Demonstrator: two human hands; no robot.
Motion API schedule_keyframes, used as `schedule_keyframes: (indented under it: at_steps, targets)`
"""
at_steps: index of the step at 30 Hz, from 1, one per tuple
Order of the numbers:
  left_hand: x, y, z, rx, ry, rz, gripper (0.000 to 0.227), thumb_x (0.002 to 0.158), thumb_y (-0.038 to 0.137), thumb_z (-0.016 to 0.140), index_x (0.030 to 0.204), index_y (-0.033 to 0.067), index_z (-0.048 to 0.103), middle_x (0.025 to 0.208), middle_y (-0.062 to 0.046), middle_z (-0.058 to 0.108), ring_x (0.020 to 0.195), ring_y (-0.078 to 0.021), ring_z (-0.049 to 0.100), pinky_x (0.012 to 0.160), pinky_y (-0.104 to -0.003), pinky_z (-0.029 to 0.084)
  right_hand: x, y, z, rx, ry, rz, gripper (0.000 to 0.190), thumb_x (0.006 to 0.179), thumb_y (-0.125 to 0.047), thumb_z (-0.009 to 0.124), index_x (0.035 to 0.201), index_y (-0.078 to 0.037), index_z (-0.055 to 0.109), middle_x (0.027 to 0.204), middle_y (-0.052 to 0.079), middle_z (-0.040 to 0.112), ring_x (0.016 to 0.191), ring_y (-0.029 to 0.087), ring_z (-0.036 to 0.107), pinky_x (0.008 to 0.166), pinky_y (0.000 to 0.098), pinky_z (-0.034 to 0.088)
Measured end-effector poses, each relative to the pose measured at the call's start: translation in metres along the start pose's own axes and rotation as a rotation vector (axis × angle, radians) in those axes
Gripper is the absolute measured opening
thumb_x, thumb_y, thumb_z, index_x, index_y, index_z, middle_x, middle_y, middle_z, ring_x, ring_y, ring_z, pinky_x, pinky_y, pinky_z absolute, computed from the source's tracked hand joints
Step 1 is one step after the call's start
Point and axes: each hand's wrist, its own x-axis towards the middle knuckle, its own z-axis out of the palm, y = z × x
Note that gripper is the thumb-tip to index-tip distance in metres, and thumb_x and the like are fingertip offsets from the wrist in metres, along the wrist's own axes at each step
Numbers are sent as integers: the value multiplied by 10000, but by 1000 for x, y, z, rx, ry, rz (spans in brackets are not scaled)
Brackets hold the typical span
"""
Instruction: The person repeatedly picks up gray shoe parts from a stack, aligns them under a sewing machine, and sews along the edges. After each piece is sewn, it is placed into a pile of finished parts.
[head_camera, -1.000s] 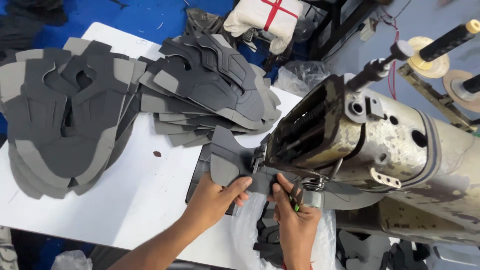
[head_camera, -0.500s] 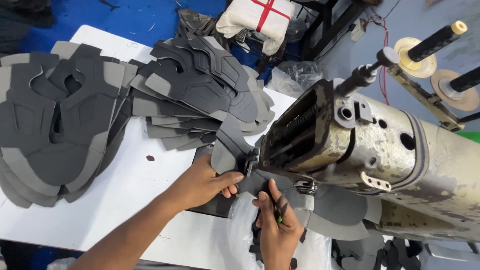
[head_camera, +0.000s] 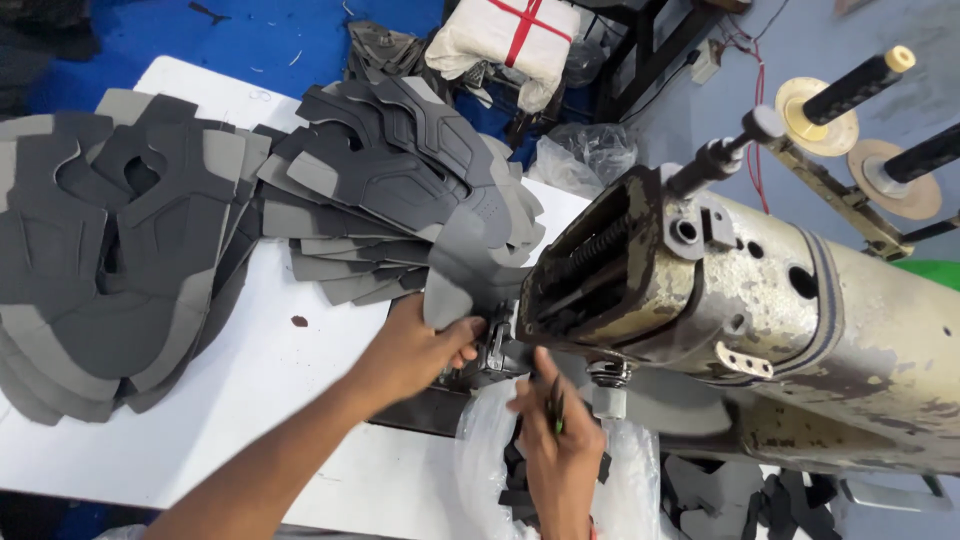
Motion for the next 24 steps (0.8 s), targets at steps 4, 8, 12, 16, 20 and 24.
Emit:
schedule_keyframes:
  at_steps: [4, 8, 12, 16, 20, 24]
  targets:
    - [-19, -20, 29, 114, 357, 184, 291, 956, 265, 656, 907, -18, 699, 678, -67, 741, 587, -136, 721, 522, -296, 537, -23, 55, -22, -35, -154, -48, 424, 874, 44, 604, 1281, -34, 691, 843, 32, 784, 703, 36, 691, 514, 194, 483]
    - [-24, -35, 45, 124, 424, 172, 310, 987, 260, 652, 871, -15, 736, 641, -71, 731, 549, -145, 716, 494, -302, 502, -45, 118, -37, -126, -255, 104, 261, 877, 16, 702, 1118, -22, 795, 754, 60, 796, 622, 63, 703, 456, 225, 468]
    - [-8, -51, 40, -108, 379, 257, 265, 1007, 239, 636, 991, -11, 724, 769, -49, 735, 679, -117, 721, 593, -257, 603, -53, 147, -66, -248, -170, 277, 222, 874, -48, 780, 1090, -33, 827, 694, 103, 811, 526, 102, 627, 463, 240, 444]
    - [-6, -43, 30, -218, 271, 95, 280, 984, 252, 645, 969, -10, 741, 802, -57, 736, 690, -116, 695, 586, -267, 569, -43, 146, -96, -275, 39, 74, 248, 834, -76, 813, 1077, -29, 821, 792, 94, 805, 595, 110, 616, 535, 267, 473]
    - [-23, -34, 26, -87, 195, -16, 303, 959, 305, 654, 1019, 21, 738, 816, -31, 745, 708, -95, 706, 629, -256, 588, -31, 110, -102, -510, 167, 214, 315, 832, -90, 807, 1144, -64, 775, 940, 81, 804, 722, 124, 714, 646, 301, 580]
    - [-60, -75, 20, -99, 75, -47, 310, 957, 317, 659, 1081, 36, 697, 811, -18, 691, 690, -107, 640, 647, -272, 576, -39, 92, -91, -618, 149, 182, 329, 852, -127, 803, 1178, -101, 764, 995, 88, 805, 728, 168, 732, 715, 314, 559]
